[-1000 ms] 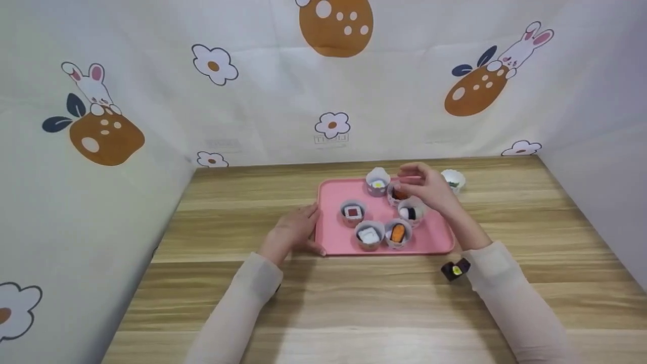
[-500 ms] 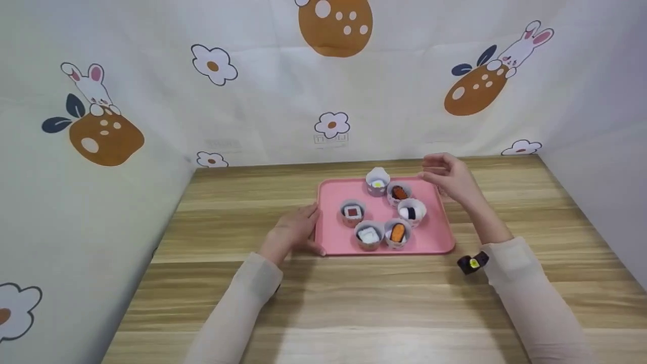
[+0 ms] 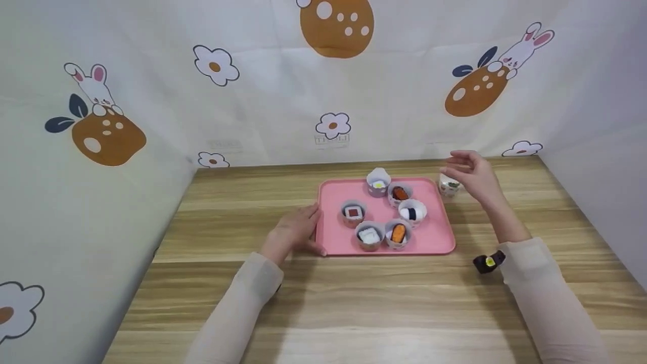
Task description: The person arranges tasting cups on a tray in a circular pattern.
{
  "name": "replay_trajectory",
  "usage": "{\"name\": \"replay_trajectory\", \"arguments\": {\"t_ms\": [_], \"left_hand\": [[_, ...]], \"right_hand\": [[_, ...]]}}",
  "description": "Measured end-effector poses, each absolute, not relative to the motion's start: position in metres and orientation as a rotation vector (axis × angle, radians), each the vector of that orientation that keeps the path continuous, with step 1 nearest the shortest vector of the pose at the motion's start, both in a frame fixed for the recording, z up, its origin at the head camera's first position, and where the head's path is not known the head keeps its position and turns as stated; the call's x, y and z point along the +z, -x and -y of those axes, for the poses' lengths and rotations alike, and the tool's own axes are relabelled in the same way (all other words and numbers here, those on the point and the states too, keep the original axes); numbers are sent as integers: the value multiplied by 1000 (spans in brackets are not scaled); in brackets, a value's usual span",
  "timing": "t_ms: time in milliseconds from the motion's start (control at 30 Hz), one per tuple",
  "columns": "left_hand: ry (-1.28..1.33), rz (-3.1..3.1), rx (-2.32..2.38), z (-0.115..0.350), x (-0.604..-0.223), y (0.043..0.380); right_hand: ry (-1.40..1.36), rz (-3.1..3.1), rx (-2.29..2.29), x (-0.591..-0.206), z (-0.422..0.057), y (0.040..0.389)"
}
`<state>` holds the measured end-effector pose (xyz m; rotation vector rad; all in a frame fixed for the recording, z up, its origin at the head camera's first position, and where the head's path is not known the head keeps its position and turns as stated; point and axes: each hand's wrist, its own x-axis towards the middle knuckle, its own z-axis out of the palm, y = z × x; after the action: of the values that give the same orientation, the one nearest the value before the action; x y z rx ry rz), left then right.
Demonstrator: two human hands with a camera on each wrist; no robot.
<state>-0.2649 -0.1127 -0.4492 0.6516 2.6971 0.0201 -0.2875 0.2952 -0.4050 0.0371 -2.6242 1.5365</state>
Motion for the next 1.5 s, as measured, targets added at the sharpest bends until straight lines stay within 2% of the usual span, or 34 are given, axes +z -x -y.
{"name": "replay_trajectory", "arguments": {"t_ms": [733, 1500], "left_hand": [[-674, -2692, -21, 112, -447, 263], [-684, -2698, -93, 112, -448, 266]], "right_hand": [[70, 2547, 1555, -422, -325, 299], [117, 2545, 1665, -450, -330, 320]]}}
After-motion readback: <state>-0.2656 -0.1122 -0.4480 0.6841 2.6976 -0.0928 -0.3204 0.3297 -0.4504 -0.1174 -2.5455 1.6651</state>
